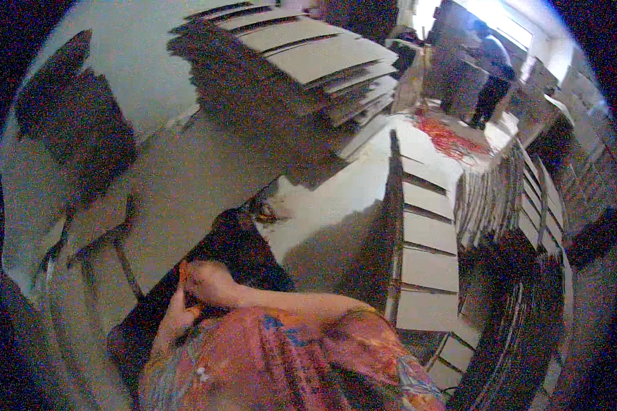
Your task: The person sits on the floor and uses an orange utility knife to cut large cardboard sheets into smaller rectangular pieces. The person repeatedly cuts along pre-scored lines, separates the pieces, and stacks them on the right side of the workspace.
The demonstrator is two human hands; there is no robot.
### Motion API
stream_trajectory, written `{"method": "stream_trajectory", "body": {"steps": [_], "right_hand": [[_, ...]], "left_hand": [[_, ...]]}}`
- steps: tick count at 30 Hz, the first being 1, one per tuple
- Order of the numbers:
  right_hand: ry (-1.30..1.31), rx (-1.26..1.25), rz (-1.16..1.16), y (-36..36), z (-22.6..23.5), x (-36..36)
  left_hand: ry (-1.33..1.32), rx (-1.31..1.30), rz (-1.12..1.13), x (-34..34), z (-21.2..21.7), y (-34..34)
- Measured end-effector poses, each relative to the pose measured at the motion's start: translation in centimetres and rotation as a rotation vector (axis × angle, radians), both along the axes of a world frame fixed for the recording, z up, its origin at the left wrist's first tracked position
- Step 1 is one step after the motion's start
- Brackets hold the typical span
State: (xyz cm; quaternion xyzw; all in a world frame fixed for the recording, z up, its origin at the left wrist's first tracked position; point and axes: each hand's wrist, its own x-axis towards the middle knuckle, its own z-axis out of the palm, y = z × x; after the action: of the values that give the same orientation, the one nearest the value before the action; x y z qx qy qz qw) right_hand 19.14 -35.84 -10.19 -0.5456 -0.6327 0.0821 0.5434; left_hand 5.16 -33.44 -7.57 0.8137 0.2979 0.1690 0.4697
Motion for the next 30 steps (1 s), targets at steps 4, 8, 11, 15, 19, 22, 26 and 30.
{"method": "stream_trajectory", "body": {"steps": [4, 8, 11, 15, 19, 22, 26, 30], "right_hand": [[0.002, -0.055, 0.004, 0.1, -0.2, 0.9], [0.044, -0.013, 0.148, -0.1, -0.6, 0.8], [0.06, -0.023, 0.224, -1.0, 0.9, 0.6], [-0.088, -0.255, 0.276, 0.1, -1.7, 0.6], [-0.107, -0.394, 0.259, 0.0, -1.5, 0.9], [-0.168, -0.42, 0.217, -0.2, -1.4, 1.3], [-0.201, -0.419, 0.087, -0.6, -0.5, 0.8], [-0.059, -0.334, 0.198, -0.5, 0.0, 0.9]], "left_hand": [[0.025, 0.362, 0.063, -0.5, -2.2, 0.5], [-0.103, 0.539, 0.217, -0.4, -1.1, 0.5], [0.008, 0.688, 0.237, -1.3, -2.1, 0.7], [0.288, 0.747, 0.143, -1.1, -1.9, 0.3], [0.144, 0.713, 0.11, -0.9, -2.5, 0.1], [0.067, 0.656, 0.078, 0.0, -1.3, -0.8], [0.051, 0.772, 0.071, -0.8, -1.5, -0.3], [-0.143, 0.698, 0.2, -0.6, -1.1, -0.5]]}}
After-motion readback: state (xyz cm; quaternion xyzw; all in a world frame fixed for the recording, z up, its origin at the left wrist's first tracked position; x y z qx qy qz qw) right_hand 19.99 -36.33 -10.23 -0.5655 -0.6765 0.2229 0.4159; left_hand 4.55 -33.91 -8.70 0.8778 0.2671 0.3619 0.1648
